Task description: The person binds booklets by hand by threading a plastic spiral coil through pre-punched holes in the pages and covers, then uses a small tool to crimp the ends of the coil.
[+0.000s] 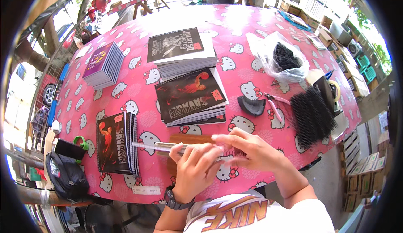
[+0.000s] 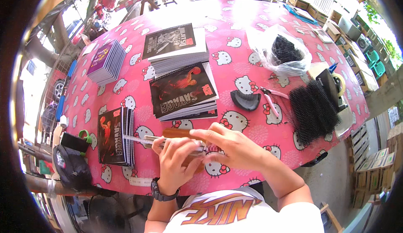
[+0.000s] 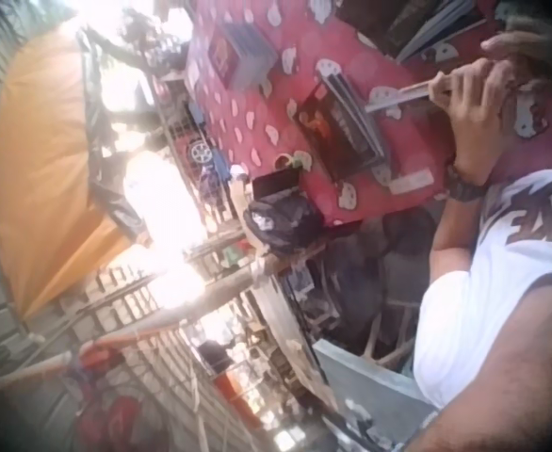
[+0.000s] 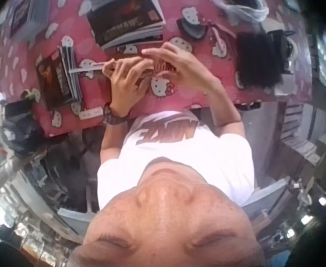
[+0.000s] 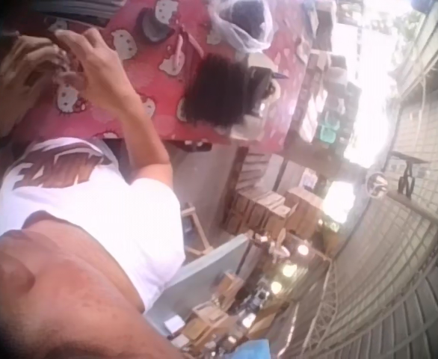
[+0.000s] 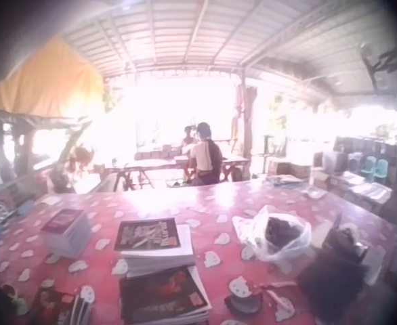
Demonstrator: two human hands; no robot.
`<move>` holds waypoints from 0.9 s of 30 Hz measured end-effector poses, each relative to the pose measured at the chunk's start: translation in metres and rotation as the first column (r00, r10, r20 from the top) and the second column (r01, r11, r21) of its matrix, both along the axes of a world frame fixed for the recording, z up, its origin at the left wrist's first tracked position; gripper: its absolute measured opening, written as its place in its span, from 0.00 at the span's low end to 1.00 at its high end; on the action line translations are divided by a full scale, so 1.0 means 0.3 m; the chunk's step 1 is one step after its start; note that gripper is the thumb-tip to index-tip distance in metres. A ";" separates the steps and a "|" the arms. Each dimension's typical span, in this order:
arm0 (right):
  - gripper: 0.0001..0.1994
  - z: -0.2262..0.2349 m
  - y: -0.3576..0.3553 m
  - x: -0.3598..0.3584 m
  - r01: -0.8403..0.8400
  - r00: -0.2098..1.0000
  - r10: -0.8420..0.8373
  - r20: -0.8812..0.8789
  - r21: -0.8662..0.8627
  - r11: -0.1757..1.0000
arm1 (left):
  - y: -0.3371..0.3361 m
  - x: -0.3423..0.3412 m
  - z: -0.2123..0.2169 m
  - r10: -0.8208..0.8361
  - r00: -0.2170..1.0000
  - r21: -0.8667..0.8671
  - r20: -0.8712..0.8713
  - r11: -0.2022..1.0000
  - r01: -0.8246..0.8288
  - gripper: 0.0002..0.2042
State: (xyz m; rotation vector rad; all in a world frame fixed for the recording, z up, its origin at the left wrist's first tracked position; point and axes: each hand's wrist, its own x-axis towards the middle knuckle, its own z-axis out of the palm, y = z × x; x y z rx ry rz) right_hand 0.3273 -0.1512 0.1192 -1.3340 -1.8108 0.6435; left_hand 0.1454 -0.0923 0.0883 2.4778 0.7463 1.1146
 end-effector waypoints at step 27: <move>0.32 -0.331 0.111 0.297 0.507 0.849 -0.525 -0.064 -0.181 0.843 | 0.030 -0.007 0.006 -0.013 0.998 0.015 -0.064 1.000 0.014 0.05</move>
